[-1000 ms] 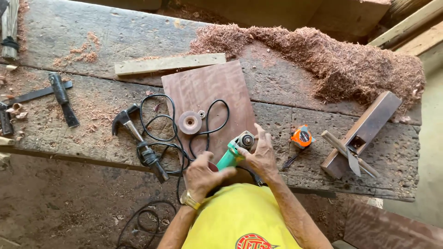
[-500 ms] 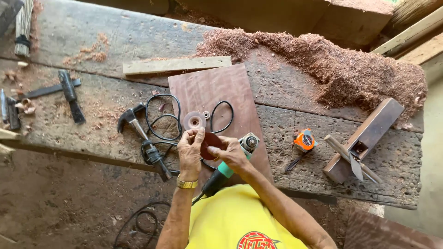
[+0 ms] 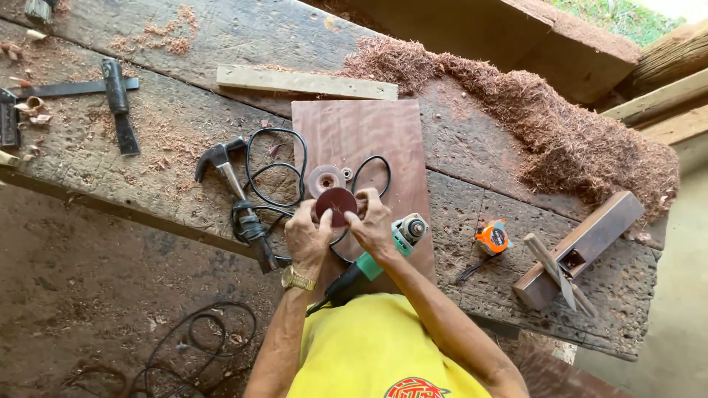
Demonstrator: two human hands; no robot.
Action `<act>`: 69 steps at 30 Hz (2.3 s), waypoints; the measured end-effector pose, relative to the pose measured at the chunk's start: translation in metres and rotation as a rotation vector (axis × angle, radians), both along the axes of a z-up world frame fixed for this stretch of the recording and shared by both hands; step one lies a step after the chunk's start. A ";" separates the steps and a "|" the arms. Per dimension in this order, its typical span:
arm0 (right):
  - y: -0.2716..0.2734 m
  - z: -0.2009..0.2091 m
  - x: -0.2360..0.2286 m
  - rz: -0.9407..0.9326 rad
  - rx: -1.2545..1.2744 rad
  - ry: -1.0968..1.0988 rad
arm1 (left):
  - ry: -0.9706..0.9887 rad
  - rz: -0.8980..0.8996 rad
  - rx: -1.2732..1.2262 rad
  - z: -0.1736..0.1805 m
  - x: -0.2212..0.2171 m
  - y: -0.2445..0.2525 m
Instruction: Replacing a sanding disk on an angle grinder after preparing the disk using a hammer and metal tube.
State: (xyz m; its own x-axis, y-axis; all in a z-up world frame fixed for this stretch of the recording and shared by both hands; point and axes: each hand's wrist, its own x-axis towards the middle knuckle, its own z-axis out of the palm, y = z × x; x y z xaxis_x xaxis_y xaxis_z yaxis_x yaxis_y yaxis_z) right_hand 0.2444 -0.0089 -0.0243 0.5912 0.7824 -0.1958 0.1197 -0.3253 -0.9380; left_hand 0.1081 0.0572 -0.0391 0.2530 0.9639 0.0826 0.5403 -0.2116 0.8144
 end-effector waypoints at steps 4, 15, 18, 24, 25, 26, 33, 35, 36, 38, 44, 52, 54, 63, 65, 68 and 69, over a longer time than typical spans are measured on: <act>0.047 -0.012 0.005 0.001 -0.005 -0.295 | 0.137 0.020 0.127 -0.017 0.014 0.034; 0.067 -0.028 0.006 -0.001 -0.307 -0.391 | 0.378 0.005 0.110 -0.010 0.027 0.059; 0.069 -0.030 0.009 -0.020 -0.327 -0.355 | 0.376 -0.036 0.113 -0.021 0.027 0.070; 0.072 -0.012 0.005 -0.029 -0.298 -0.334 | 0.489 -0.096 0.012 -0.020 0.035 0.082; 0.072 -0.018 0.007 -0.065 -0.280 -0.272 | 0.466 -0.076 -0.009 -0.023 0.036 0.083; 0.073 -0.024 0.008 -0.101 -0.260 -0.209 | 0.445 -0.055 -0.029 -0.026 0.036 0.085; 0.019 0.039 0.016 -0.117 0.023 -0.090 | -0.152 -0.209 -0.086 0.098 -0.002 0.043; -0.016 0.095 0.015 0.156 0.642 -0.530 | -0.389 -0.429 0.421 0.129 -0.016 0.014; -0.027 0.100 0.014 0.154 0.632 -0.525 | -0.386 -0.431 0.410 0.123 -0.020 0.005; -0.047 0.110 0.013 0.222 0.809 -0.724 | -0.440 -0.557 0.734 0.113 -0.027 -0.010; -0.079 0.138 -0.002 0.065 0.657 -0.759 | -0.183 -0.678 1.033 0.136 -0.050 -0.038; -0.109 0.140 -0.004 0.131 0.658 -0.821 | -0.136 -0.734 1.161 0.158 -0.057 -0.055; -0.113 0.144 -0.006 0.174 0.701 -0.797 | -0.147 -0.764 1.164 0.167 -0.058 -0.059; -0.119 0.140 -0.019 0.008 0.700 -0.732 | -0.015 -0.654 1.114 0.193 -0.061 -0.078; -0.119 0.133 -0.017 -0.037 0.689 -0.704 | -0.075 -0.576 1.104 0.187 -0.057 -0.076; -0.108 0.149 -0.018 -0.003 0.637 -0.581 | -0.038 -0.490 0.883 0.169 -0.053 -0.077; -0.103 0.152 -0.016 -0.006 0.627 -0.578 | -0.038 -0.496 0.873 0.176 -0.045 -0.074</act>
State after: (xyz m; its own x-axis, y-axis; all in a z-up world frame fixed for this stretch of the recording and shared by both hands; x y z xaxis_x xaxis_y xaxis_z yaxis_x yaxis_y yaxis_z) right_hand 0.2282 -0.1120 0.1272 0.4695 0.6417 0.6065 0.6353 0.2315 -0.7368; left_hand 0.0630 -0.0171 0.1374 0.5918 0.3489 0.7267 0.2061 -0.9370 0.2820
